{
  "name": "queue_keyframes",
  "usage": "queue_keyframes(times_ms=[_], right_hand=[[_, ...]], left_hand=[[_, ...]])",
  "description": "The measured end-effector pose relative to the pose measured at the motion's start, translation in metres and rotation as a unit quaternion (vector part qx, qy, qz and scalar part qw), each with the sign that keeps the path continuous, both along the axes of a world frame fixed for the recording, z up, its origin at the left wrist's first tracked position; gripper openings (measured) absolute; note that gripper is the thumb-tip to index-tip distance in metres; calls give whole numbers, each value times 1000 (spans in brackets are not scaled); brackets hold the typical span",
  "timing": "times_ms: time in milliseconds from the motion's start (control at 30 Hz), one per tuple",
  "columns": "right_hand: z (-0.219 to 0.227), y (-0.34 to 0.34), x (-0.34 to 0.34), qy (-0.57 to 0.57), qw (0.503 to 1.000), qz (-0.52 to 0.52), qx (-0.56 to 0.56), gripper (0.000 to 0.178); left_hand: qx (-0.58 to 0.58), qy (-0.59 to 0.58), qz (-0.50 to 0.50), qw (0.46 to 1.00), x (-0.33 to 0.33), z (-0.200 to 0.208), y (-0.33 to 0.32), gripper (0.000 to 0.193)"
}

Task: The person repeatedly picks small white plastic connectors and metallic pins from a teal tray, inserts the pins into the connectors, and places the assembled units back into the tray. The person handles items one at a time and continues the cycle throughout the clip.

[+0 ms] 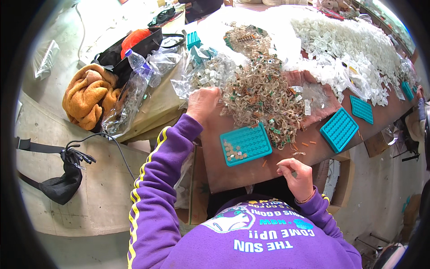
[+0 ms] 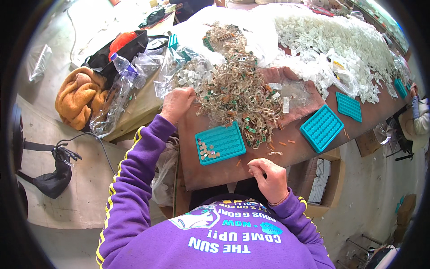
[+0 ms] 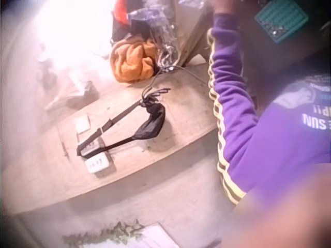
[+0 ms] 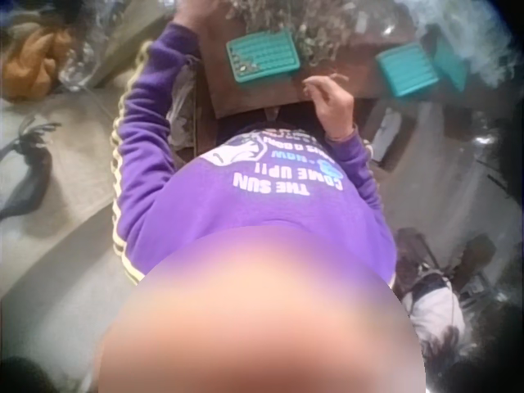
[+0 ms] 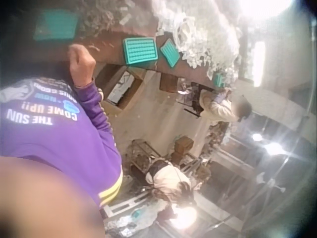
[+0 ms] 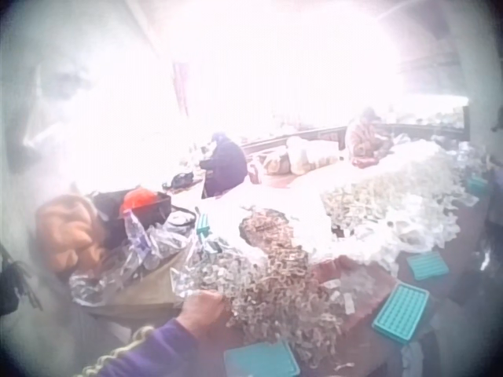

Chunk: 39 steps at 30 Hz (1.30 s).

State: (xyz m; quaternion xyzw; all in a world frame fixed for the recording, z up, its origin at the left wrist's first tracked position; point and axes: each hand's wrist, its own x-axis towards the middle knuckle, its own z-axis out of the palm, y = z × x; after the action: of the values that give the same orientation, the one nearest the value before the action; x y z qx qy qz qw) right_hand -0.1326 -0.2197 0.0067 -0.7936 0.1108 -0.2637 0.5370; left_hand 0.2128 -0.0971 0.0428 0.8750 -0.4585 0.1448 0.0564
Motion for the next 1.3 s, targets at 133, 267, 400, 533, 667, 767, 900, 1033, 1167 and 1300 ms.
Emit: queue_keyframes(times_ms=[133, 267, 400, 533, 667, 767, 900, 1033, 1167, 1300], right_hand=[[0, 2, 1, 3, 1000, 6, 12, 7], [-2, 3, 4, -5, 1000, 9, 12, 7], [0, 5, 6, -7, 1000, 19, 13, 7], [6, 8, 13, -14, 999, 23, 19, 7], [16, 8, 38, -65, 985, 33, 158, 18], [24, -2, 55, -63, 949, 72, 299, 32], [28, -6, 60, 1, 901, 86, 424, 30], [24, 0, 58, -33, 892, 63, 447, 23], [26, 0, 53, -38, 901, 73, 426, 17], [33, 9, 46, 10, 929, 110, 354, 12]], left_hand=[[-85, -2, 3, 996, -6, 19, 5, 10], [-166, 27, -6, 986, -20, 39, 13, 9], [-293, 190, -4, 937, -36, 41, 23, 11], [-422, 424, -1, 802, -77, 32, 35, 14], [-484, 526, -7, 699, -150, 12, 35, 15], [-491, 555, 15, 672, -196, -3, 31, 11], [-452, 478, -11, 753, -223, -14, 28, 5], [-449, 522, -13, 725, -228, -18, 25, 4], [-450, 548, -29, 705, -226, -15, 25, 15], [-507, 565, -68, 648, -218, -6, 24, 33]])
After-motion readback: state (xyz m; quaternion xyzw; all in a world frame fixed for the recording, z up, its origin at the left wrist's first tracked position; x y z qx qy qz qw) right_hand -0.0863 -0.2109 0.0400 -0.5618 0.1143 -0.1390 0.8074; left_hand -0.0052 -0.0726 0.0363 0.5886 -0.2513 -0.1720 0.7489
